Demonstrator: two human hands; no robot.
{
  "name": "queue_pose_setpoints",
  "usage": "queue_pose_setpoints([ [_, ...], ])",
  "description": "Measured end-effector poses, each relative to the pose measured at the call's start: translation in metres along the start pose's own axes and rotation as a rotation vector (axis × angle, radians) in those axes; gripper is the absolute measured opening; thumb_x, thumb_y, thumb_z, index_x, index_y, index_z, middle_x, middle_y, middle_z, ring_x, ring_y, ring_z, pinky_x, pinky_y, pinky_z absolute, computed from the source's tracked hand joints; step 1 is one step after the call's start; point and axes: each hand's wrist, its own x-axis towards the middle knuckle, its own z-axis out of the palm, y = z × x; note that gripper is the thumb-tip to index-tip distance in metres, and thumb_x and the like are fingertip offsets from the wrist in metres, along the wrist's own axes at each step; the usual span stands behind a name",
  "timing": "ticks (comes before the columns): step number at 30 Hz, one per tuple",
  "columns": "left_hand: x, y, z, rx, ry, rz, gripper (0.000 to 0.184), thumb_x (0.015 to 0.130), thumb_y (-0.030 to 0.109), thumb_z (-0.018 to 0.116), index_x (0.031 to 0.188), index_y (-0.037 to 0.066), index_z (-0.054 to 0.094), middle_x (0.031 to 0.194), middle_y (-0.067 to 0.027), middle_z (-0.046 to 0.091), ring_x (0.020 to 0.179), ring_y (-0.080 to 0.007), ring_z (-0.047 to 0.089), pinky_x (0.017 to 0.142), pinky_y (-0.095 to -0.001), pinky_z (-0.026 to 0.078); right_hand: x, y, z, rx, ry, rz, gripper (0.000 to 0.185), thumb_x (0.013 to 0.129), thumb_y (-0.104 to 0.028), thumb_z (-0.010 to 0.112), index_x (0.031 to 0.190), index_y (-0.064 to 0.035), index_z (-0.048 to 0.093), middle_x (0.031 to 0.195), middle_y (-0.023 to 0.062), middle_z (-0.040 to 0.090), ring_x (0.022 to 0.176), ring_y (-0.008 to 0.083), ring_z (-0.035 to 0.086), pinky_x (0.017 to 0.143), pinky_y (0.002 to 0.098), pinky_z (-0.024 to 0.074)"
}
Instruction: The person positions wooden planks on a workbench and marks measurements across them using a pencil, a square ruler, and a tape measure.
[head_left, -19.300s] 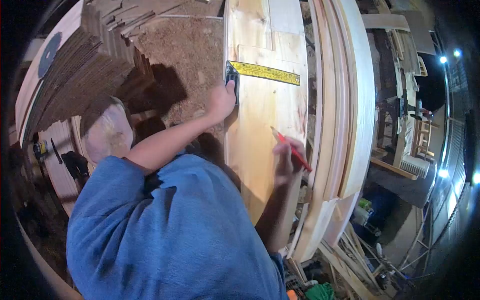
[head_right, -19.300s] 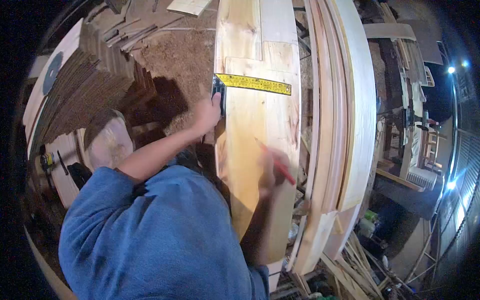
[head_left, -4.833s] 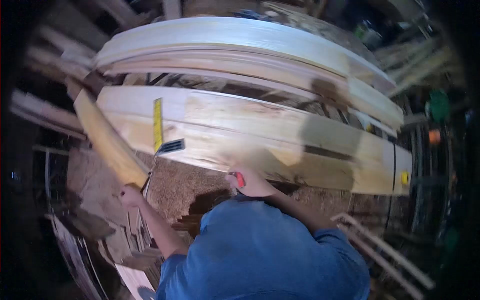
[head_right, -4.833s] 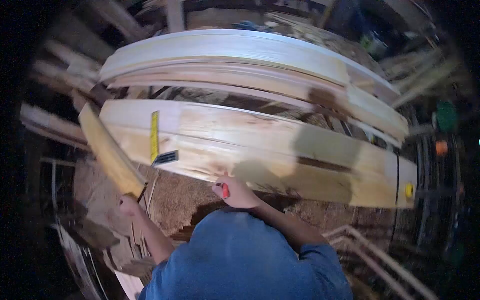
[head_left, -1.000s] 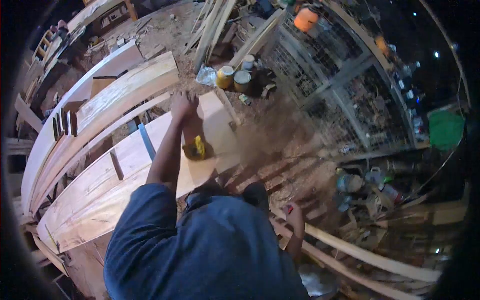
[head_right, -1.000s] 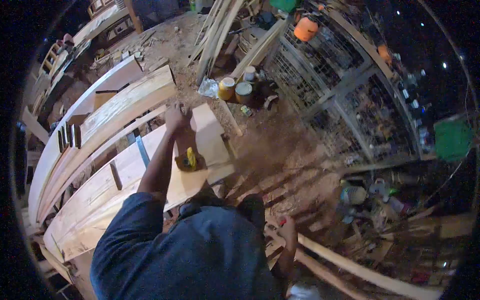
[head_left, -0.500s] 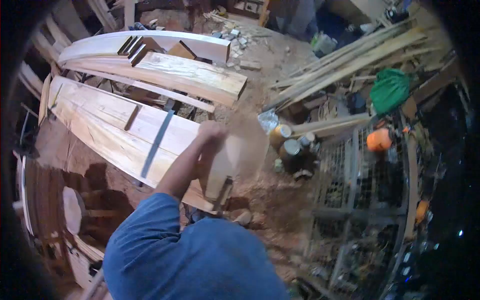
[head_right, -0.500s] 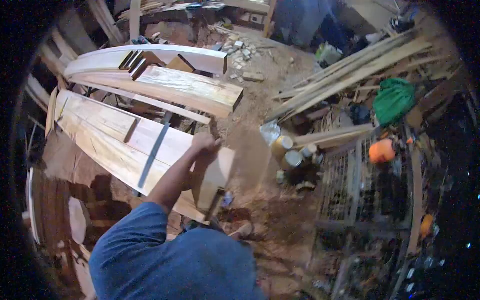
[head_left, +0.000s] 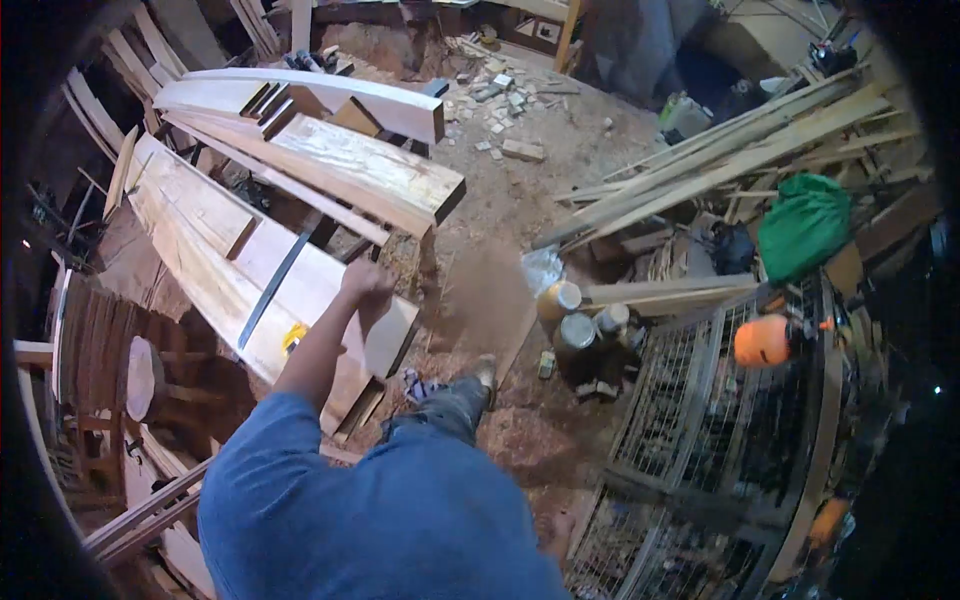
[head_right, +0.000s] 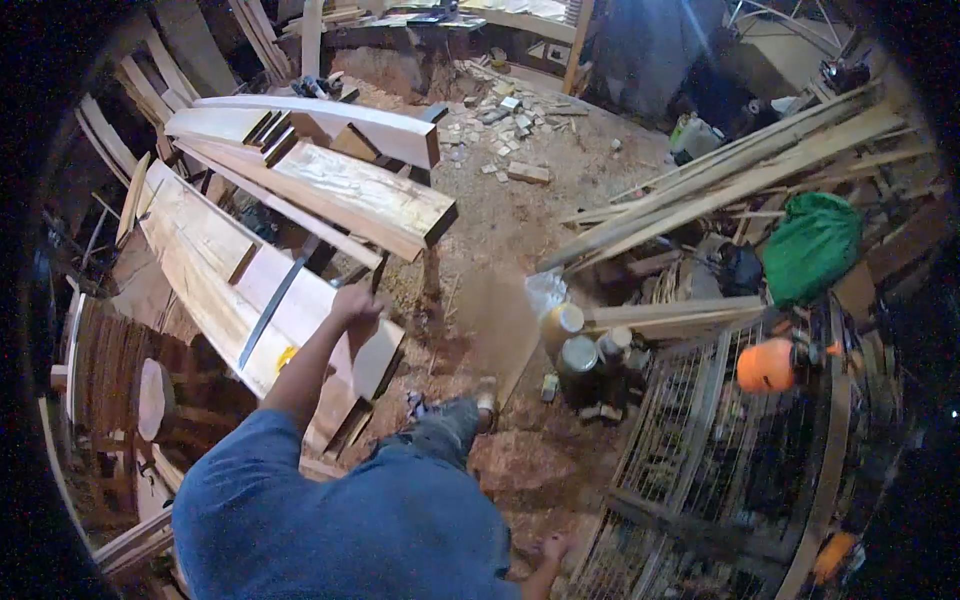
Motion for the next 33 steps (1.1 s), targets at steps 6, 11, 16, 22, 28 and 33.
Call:
queue_pose_setpoints([
  [6,0.003,-0.004,0.008,-0.063,0.023,-0.094,0.057,0.090,0.056,0.041,0.076,0.011,0.074,0.078,-0.0187,0.069,0.077,-0.0399,0.067,0.069,-0.0496,0.053,0.008,-0.130,0.087,-0.599,0.079,-0.316,0.013,0.090,-0.017,0.059,0.087,-0.0046,0.060,0.074,0.0168,0.063,0.054,0.0263,0.061,0.044,0.0428,0.0446],
  [11,0.018,0.011,-0.021,-0.109,-0.052,-0.322,0.064,0.097,0.052,0.033,0.077,0.006,0.073,0.078,-0.0215,0.068,0.076,-0.0414,0.066,0.072,-0.0515,0.052,0.172,-0.193,0.108,-0.622,0.004,-0.505,0.011,0.086,-0.012,0.063,0.089,-0.0030,0.069,0.073,0.0209,0.068,0.053,0.0272,0.064,0.046,0.0407,0.0516],
  [16,0.017,0.020,-0.036,-0.168,-0.016,-0.452,0.058,0.096,0.046,0.038,0.075,0.005,0.072,0.075,-0.0199,0.068,0.073,-0.0411,0.066,0.071,-0.0495,0.052,0.053,-0.424,0.243,-1.196,-0.015,-0.843,0.018,0.079,-0.018,0.070,0.087,-0.0024,0.069,0.082,0.0148,0.072,0.077,0.0327,0.069,0.065,0.0431,0.0536],
  [22,0.035,0.019,-0.018,-0.318,0.512,-0.606,0.046,0.095,0.032,0.054,0.064,0.000,0.063,0.061,-0.0201,0.059,0.056,-0.0369,0.058,0.055,-0.0465,0.044,0.044,-0.625,0.385,-1.355,-0.080,-0.952,0.015,0.088,-0.011,0.064,0.080,0.0013,0.066,0.068,0.0131,0.066,0.056,0.0195,0.065,0.055,0.0392,0.0524],
  [28,0.167,0.038,-0.075,-0.440,1.109,-0.824,0.042,0.096,0.016,0.058,0.060,-0.004,0.051,0.054,-0.0191,0.048,0.046,-0.0296,0.045,0.048,-0.0404,0.033,0.141,-0.768,0.483,-0.957,-0.178,-0.566,0.016,0.087,-0.018,0.066,0.093,-0.0041,0.072,0.076,0.0136,0.070,0.069,0.0267,0.069,0.062,0.0388,0.0549],
  [33,0.326,0.084,-0.162,-0.409,1.272,-0.584,0.033,0.089,0.008,0.062,0.060,0.001,0.049,0.055,-0.0135,0.045,0.047,-0.0274,0.046,0.047,-0.0386,0.034,0.141,-0.892,0.572,-1.729,-0.071,-0.983,0.023,0.085,-0.026,0.073,0.094,-0.0047,0.073,0.086,0.0136,0.073,0.085,0.0277,0.070,0.077,0.0373,0.0548],
])
